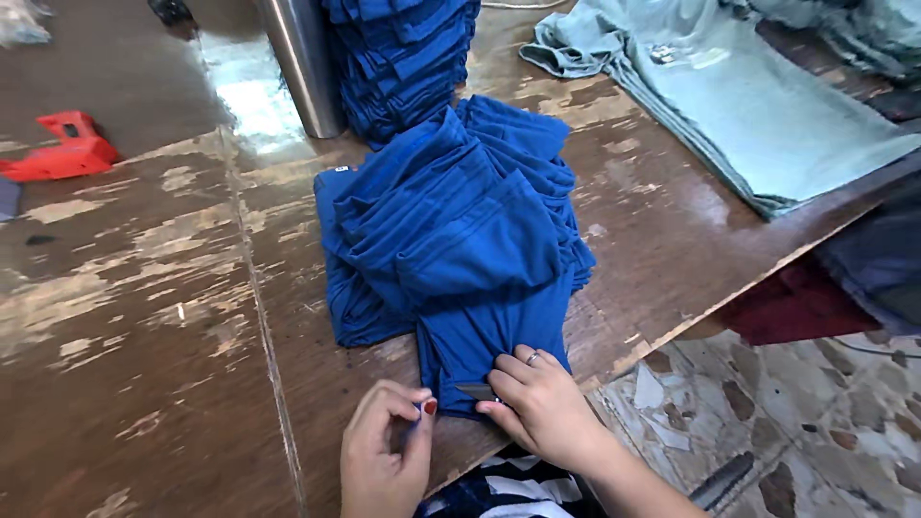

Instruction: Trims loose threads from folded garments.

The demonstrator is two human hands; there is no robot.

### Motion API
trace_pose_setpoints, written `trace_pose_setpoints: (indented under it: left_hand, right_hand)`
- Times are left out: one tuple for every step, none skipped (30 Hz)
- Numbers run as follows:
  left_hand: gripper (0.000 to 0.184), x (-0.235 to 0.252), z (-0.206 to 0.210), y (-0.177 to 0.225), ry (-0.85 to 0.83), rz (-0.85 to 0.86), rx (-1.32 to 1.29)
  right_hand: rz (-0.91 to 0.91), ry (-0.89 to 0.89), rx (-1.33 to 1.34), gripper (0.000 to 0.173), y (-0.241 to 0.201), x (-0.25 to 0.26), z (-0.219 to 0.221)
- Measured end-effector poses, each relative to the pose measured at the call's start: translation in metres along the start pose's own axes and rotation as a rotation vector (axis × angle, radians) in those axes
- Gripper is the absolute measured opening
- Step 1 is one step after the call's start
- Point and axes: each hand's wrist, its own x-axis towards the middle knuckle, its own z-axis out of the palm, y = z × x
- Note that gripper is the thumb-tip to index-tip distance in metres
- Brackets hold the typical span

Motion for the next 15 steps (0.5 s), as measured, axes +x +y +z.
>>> trace_pose_setpoints:
  left_hand:
    - [0.010,0.001,0.002,-0.001,0.034,-0.035,-0.003]
    - [0.010,0.002,0.003,-0.003,0.040,-0.064,-0.010]
    - [0.010,0.003,0.005,-0.004,0.021,-0.088,-0.017]
    - [0.010,0.003,0.007,-0.005,-0.005,-0.105,-0.022]
    - [0.010,0.003,0.009,-0.005,-0.022,-0.114,-0.024]
    - [0.009,0.003,0.010,-0.005,-0.024,-0.113,-0.021]
    - [0.009,0.002,0.010,-0.004,-0.012,-0.098,-0.007]
    - [0.008,0.002,0.008,-0.002,-0.005,-0.068,0.022]
    - [0.008,0.002,0.003,0.001,-0.018,-0.031,0.053]
    - [0.007,0.001,-0.004,0.007,-0.071,0.000,0.078]
    - [0.008,0.001,-0.013,0.015,-0.182,0.016,0.087]
    - [0.008,0.000,-0.023,0.024,-0.353,0.016,0.084]
    - [0.009,-0.001,-0.032,0.033,-0.563,0.010,0.078]
    - [0.011,0.000,-0.037,0.040,-0.789,-0.003,0.079]
    - [0.018,0.001,-0.038,0.045,-0.982,-0.023,0.077]
  right_hand:
    - [-0.006,-0.001,0.012,0.057,0.001,0.000,-0.001]
    - [-0.009,-0.005,0.024,0.058,0.002,-0.001,-0.002]
    - [-0.010,-0.011,0.034,0.060,0.002,-0.001,-0.002]
    - [-0.009,-0.019,0.044,0.060,0.003,-0.002,-0.004]
    - [-0.006,-0.026,0.062,0.061,0.003,-0.002,-0.005]
    - [-0.001,-0.035,0.094,0.062,0.005,-0.004,-0.007]
    - [0.010,-0.042,0.147,0.061,0.007,-0.006,-0.010]
    - [0.023,-0.041,0.217,0.061,0.010,-0.008,-0.012]
    - [0.032,-0.032,0.288,0.060,0.015,-0.010,-0.015]
    - [0.043,-0.024,0.361,0.059,0.019,-0.012,-0.018]
    - [0.049,-0.016,0.436,0.058,0.023,-0.015,-0.020]
    - [0.049,-0.010,0.515,0.057,0.028,-0.017,-0.022]
    - [0.052,-0.002,0.588,0.057,0.031,-0.018,-0.023]
    - [0.063,0.008,0.650,0.056,0.034,-0.019,-0.024]
    - [0.076,0.025,0.702,0.056,0.036,-0.019,-0.025]
